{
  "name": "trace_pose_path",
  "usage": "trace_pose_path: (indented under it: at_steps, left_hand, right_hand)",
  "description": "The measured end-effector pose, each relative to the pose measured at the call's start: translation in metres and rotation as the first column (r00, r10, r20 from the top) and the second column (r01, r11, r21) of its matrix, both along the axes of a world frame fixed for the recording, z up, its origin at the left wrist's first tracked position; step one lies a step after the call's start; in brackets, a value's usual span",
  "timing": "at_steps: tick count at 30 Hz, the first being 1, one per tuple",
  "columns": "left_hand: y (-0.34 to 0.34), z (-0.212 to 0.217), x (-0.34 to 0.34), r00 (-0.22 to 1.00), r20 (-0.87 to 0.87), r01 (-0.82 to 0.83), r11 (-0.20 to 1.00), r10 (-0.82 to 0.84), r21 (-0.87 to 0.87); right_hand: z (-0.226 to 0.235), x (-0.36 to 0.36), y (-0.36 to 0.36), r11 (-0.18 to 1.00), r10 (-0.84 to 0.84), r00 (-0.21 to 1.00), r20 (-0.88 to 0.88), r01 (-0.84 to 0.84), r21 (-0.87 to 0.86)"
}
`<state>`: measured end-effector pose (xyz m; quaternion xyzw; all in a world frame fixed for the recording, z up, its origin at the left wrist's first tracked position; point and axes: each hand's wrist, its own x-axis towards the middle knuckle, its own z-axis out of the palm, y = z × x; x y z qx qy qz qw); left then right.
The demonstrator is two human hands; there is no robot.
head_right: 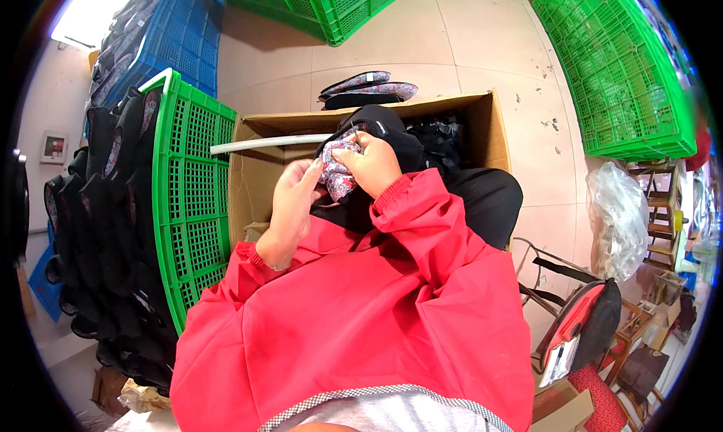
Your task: The person sits on the floor and assembles slippers by attaching a small metal buckle to the strap of each slipper. They pick up a slipper from a cardboard box, thread the strap through the buckle, and secure it. After finishing one, they place it into a green plastic crate and repeat the process with the next slipper.
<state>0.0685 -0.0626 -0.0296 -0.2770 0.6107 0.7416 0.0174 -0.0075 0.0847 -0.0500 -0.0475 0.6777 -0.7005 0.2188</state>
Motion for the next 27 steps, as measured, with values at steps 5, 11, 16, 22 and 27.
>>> trace_pose_path:
  at_steps: [5, 11, 16, 22, 27]
  left_hand:
    - [0.008, -0.001, 0.02, 0.986, -0.15, 0.094, 0.982, -0.069, 0.164]
    - [0.013, -0.002, 0.032, 0.973, -0.099, 0.157, 0.916, -0.207, -0.369]
    - [0.024, 0.014, 0.039, 0.965, -0.104, 0.163, 0.865, -0.239, -0.475]
    - [0.035, 0.019, 0.027, 0.97, -0.175, 0.008, 0.739, -0.171, -0.674]
    - [0.039, 0.01, 0.017, 0.902, -0.278, -0.105, 0.456, -0.33, -0.884]
  right_hand:
    - [0.007, -0.004, 0.0, 0.993, -0.027, 0.99, 0.142, 0.043, -0.109]
    - [0.014, 0.008, -0.001, 0.987, -0.126, 0.979, 0.162, 0.14, -0.08]
    - [0.001, 0.011, -0.004, 0.987, -0.155, 0.987, 0.033, 0.156, -0.038]
    - [0.003, 0.023, -0.014, 0.95, -0.253, 0.9, -0.354, 0.301, 0.086]
    - [0.002, 0.028, -0.019, 0.91, -0.291, 0.785, -0.546, 0.404, 0.095]
